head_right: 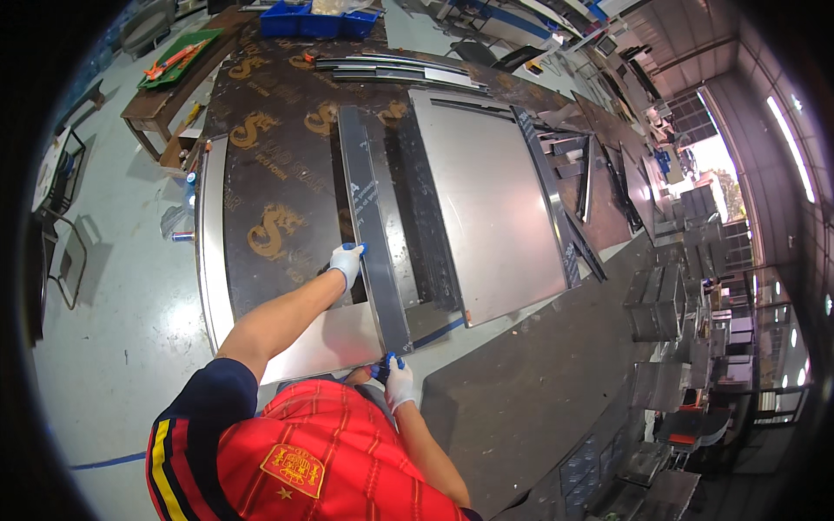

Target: The person arranges and stacks stainless steel sheets and strips on a workbench. They repeatedly pick up, align, and place the metal pieces into neat piles, occasionally shifting larger sheets to make space.

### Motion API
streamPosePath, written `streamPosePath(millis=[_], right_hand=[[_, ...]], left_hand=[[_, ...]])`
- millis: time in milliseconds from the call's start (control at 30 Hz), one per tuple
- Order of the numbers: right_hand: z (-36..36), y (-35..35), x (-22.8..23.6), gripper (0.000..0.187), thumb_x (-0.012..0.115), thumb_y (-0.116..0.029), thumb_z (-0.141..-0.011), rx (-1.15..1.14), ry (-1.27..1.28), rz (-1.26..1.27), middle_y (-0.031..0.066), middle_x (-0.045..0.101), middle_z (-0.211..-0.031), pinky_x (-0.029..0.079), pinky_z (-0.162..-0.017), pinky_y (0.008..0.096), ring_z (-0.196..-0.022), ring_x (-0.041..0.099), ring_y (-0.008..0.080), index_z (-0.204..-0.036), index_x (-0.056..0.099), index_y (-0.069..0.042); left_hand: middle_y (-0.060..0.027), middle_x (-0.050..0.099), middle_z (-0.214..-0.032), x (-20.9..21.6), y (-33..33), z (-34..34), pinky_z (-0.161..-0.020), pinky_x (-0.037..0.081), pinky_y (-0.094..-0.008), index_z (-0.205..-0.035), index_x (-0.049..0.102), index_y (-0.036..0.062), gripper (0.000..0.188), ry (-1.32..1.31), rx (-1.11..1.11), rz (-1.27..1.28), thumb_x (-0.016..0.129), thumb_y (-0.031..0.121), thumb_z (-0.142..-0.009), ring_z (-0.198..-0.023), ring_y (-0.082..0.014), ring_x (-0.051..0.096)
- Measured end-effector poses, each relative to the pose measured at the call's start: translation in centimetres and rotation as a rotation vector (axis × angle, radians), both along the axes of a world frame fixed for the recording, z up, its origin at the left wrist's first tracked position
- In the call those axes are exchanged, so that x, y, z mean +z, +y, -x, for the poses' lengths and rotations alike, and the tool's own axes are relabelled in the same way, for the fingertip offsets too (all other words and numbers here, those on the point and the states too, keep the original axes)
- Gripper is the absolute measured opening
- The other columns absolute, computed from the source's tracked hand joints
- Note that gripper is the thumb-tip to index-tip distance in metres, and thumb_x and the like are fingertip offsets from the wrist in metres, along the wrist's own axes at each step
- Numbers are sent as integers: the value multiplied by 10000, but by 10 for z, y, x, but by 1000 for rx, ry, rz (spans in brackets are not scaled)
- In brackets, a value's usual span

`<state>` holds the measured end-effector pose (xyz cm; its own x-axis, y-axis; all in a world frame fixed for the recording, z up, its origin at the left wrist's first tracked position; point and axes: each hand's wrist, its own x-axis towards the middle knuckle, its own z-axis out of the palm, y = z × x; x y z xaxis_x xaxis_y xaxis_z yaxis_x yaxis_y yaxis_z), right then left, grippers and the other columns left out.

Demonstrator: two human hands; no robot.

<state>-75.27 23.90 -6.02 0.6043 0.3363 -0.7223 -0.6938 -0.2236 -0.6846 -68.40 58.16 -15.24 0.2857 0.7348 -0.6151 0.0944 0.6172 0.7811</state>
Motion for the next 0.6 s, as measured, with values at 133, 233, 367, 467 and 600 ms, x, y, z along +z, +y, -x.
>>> streamPosePath(millis=[133,233,367,467,600], right_hand=[[-3,1,-7,257,636,-306,-1170,0,8,-32,137,755,-1019,682,-794,440,-878,799,295,-1195,662,-51],[-8,6,-17,256,625,-299,-1174,-4,6,-25,139,764,-1037,680,-800,437,-894,798,292,-1205,668,-48],[-19,21,-36,238,594,-265,-1184,-26,6,-39,141,766,-1034,680,-801,431,-894,789,290,-1218,672,-43],[-35,38,-51,239,595,-273,-1186,-50,24,-33,126,752,-987,676,-756,427,-836,776,284,-1199,668,-46],[-56,56,-71,278,616,-327,-1181,-20,70,-39,111,752,-956,686,-728,420,-787,785,286,-1144,680,-59]], left_hand=[[-34,736,-890,-24,1,-1,-685,550,-384,-1080,791,103,111,23,-70,56,811,202,-1034,-755,-189,675],[-118,823,-1123,-25,-3,9,-950,573,-433,-1242,807,73,298,3,-82,92,803,280,-1027,-1030,-275,749],[-191,814,-1275,3,-24,65,-1073,570,-438,-1324,773,36,385,68,-100,-242,753,288,-1034,-1197,-354,767],[-176,793,-1327,34,-57,132,-1095,563,-441,-1364,751,46,403,15,-82,-504,765,241,-1011,-1236,-364,743],[-192,595,-1616,61,-93,228,-1303,356,-558,-1483,680,105,579,445,-484,-1057,812,265,-943,-1526,-419,505]])
